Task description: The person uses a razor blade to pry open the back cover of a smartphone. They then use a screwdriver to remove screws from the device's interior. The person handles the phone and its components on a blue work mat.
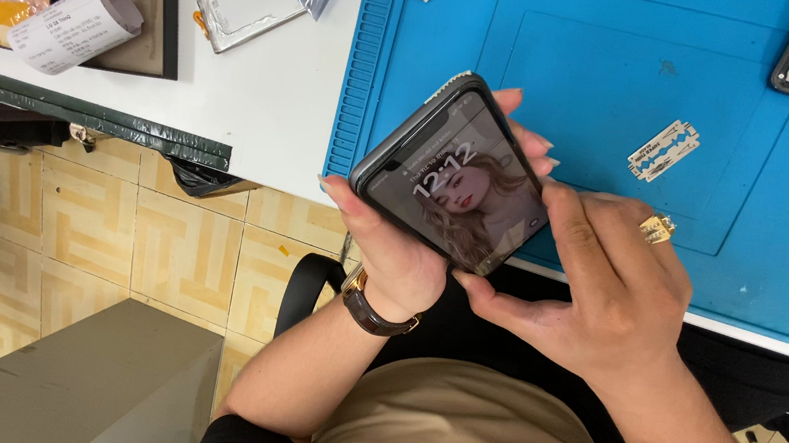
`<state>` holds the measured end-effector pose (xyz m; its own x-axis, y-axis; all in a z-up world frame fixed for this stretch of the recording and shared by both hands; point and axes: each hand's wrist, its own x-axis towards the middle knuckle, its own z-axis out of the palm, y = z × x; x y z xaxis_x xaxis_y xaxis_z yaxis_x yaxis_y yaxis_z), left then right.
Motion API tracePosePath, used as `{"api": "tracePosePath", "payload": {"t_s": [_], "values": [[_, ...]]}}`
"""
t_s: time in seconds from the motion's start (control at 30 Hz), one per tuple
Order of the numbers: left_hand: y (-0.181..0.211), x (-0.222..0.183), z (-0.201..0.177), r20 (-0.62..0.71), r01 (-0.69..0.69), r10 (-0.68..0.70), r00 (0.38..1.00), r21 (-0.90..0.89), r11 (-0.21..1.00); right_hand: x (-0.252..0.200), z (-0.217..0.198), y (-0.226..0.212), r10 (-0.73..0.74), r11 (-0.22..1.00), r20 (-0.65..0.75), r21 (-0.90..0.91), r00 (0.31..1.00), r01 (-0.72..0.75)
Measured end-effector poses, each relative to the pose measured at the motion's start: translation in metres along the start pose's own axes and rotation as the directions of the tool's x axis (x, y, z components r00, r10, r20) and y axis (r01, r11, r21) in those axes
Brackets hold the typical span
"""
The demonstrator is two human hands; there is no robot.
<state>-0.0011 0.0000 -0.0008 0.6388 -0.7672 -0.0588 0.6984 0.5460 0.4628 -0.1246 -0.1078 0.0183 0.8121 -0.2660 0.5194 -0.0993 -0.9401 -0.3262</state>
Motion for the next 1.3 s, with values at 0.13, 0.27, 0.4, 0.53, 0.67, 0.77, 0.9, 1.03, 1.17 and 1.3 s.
{"api": "tracePosePath", "payload": {"t_s": [0.13, 0.27, 0.4, 0.53, 0.67, 0.77, 0.9, 1.03, 1.17, 1.3], "values": [[0.0006, 0.0006, -0.0007, 0.007, 0.002, -0.002, 1.000, 0.014, 1.000, -0.0013, 0.0006, 0.0008, -0.006, 1.000, -0.001, -0.017, 1.000, 0.006], [0.0010, 0.0009, 0.0000, 0.005, 0.002, -0.002, 1.000, 0.017, 1.000, -0.0024, 0.0002, 0.0012, -0.004, 1.000, -0.002, -0.002, 1.000, 0.004], [0.0020, 0.0006, 0.0023, -0.002, -0.018, 0.018, 1.000, 0.075, 0.997, -0.0011, -0.0011, 0.0004, 0.006, 1.000, 0.013, -0.014, 1.000, -0.005], [0.0030, 0.0010, 0.0023, 0.001, -0.011, 0.011, 1.000, 0.056, 0.998, -0.0025, -0.0010, 0.0014, -0.006, 1.000, 0.012, -0.019, 1.000, 0.006], [0.0026, 0.0012, 0.0020, 0.006, -0.004, 0.004, 1.000, 0.041, 0.999, -0.0023, -0.0002, 0.0020, -0.010, 1.000, 0.011, -0.020, 1.000, 0.010], [0.0019, 0.0007, 0.0006, 0.010, 0.009, -0.009, 1.000, 0.003, 1.000, -0.0010, -0.0008, 0.0013, -0.010, 1.000, 0.007, -0.007, 1.000, 0.010], [0.0021, 0.0004, -0.0019, 0.027, 0.034, -0.033, 0.999, -0.035, 0.999, -0.0018, 0.0005, 0.0019, -0.019, 1.000, -0.003, -0.018, 1.000, 0.019], [0.0029, 0.0001, -0.0003, 0.019, 0.019, -0.019, 1.000, 0.003, 1.000, -0.0005, -0.0009, 0.0010, -0.009, 1.000, 0.010, -0.015, 1.000, 0.009], [0.0020, -0.0001, 0.0009, 0.010, 0.017, -0.017, 1.000, -0.007, 1.000, 0.0007, -0.0010, 0.0002, -0.001, 1.000, 0.009, 0.014, 1.000, 0.001], [0.0014, 0.0002, 0.0009, 0.016, -0.001, 0.001, 1.000, 0.005, 1.000, 0.0002, -0.0001, 0.0007, -0.004, 1.000, 0.001, 0.022, 1.000, 0.004]]}}
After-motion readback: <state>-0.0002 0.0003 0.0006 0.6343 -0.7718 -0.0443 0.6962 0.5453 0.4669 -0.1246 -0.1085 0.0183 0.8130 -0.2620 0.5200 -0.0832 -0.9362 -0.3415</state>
